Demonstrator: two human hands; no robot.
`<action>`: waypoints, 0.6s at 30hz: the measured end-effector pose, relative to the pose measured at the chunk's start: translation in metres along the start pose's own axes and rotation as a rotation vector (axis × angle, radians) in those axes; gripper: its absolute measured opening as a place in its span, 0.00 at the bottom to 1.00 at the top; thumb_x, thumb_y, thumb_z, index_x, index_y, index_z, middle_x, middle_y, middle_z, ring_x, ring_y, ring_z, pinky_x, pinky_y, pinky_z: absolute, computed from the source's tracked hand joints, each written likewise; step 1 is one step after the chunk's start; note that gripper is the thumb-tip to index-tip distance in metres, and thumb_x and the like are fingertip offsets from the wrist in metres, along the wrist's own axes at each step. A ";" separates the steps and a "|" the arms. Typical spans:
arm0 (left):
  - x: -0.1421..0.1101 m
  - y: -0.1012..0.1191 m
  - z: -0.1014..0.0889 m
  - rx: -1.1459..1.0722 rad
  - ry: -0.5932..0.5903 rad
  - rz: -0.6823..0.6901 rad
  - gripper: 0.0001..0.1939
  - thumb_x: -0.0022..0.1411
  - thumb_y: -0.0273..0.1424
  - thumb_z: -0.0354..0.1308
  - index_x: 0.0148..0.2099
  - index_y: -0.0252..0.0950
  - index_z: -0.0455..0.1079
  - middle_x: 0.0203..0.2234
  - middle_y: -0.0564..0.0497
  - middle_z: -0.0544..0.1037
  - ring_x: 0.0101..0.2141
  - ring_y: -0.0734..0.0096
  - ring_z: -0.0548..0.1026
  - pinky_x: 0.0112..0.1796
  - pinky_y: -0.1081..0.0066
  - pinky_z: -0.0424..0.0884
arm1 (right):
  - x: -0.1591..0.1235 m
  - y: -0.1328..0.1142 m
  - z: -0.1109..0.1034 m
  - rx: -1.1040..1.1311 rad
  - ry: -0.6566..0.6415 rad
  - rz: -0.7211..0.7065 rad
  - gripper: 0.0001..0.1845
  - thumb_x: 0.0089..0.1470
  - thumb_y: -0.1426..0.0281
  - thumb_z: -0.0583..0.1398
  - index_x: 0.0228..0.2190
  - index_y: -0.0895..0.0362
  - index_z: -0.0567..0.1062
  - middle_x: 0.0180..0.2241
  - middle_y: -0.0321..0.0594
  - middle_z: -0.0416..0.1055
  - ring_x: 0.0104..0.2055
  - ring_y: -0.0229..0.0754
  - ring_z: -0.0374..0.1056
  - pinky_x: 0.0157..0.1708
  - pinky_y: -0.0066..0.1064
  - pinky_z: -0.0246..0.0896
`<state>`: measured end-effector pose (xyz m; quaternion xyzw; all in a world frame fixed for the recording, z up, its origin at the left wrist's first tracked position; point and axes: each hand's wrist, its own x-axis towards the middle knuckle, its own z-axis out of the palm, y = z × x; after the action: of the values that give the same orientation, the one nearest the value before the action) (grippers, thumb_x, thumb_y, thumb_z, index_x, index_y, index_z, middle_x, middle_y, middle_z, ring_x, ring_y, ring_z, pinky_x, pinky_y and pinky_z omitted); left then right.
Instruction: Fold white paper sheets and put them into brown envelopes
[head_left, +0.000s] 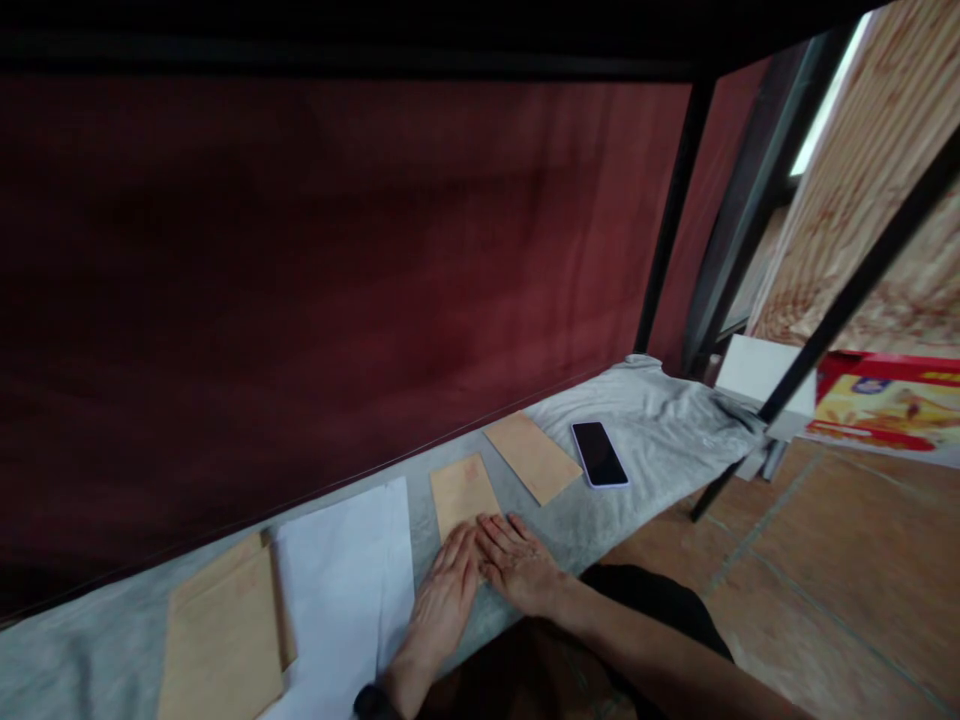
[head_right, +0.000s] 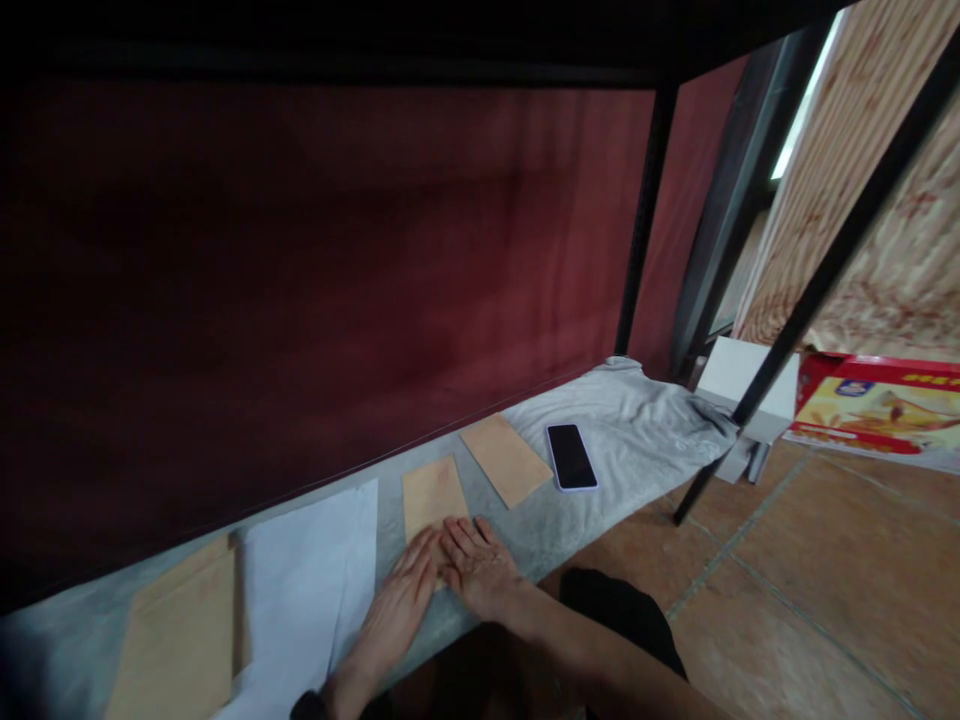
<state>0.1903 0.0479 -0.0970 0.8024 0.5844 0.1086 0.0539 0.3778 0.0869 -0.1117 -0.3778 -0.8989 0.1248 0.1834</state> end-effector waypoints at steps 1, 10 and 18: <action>0.014 -0.006 0.002 0.004 -0.017 0.009 0.28 0.73 0.34 0.33 0.71 0.33 0.53 0.68 0.44 0.58 0.68 0.66 0.55 0.65 0.59 0.58 | 0.000 0.000 0.001 -0.001 0.004 0.004 0.29 0.71 0.58 0.45 0.66 0.58 0.59 0.68 0.46 0.52 0.70 0.48 0.48 0.69 0.48 0.42; 0.121 -0.040 0.011 0.082 -0.075 0.014 0.28 0.73 0.35 0.34 0.73 0.41 0.47 0.71 0.50 0.52 0.70 0.66 0.45 0.67 0.56 0.45 | -0.003 -0.002 0.013 -0.036 0.122 0.058 0.33 0.68 0.57 0.50 0.68 0.58 0.54 0.68 0.49 0.51 0.69 0.52 0.50 0.69 0.50 0.38; 0.116 -0.035 0.013 0.069 -0.138 0.038 0.29 0.74 0.37 0.30 0.73 0.39 0.47 0.71 0.50 0.52 0.69 0.70 0.48 0.67 0.58 0.47 | -0.002 -0.003 0.013 -0.025 0.107 0.056 0.33 0.67 0.60 0.51 0.68 0.61 0.55 0.68 0.51 0.52 0.69 0.53 0.50 0.68 0.52 0.40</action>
<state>0.1946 0.1697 -0.1041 0.8204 0.5672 0.0338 0.0645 0.3713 0.0823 -0.1232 -0.4111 -0.8784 0.0983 0.2229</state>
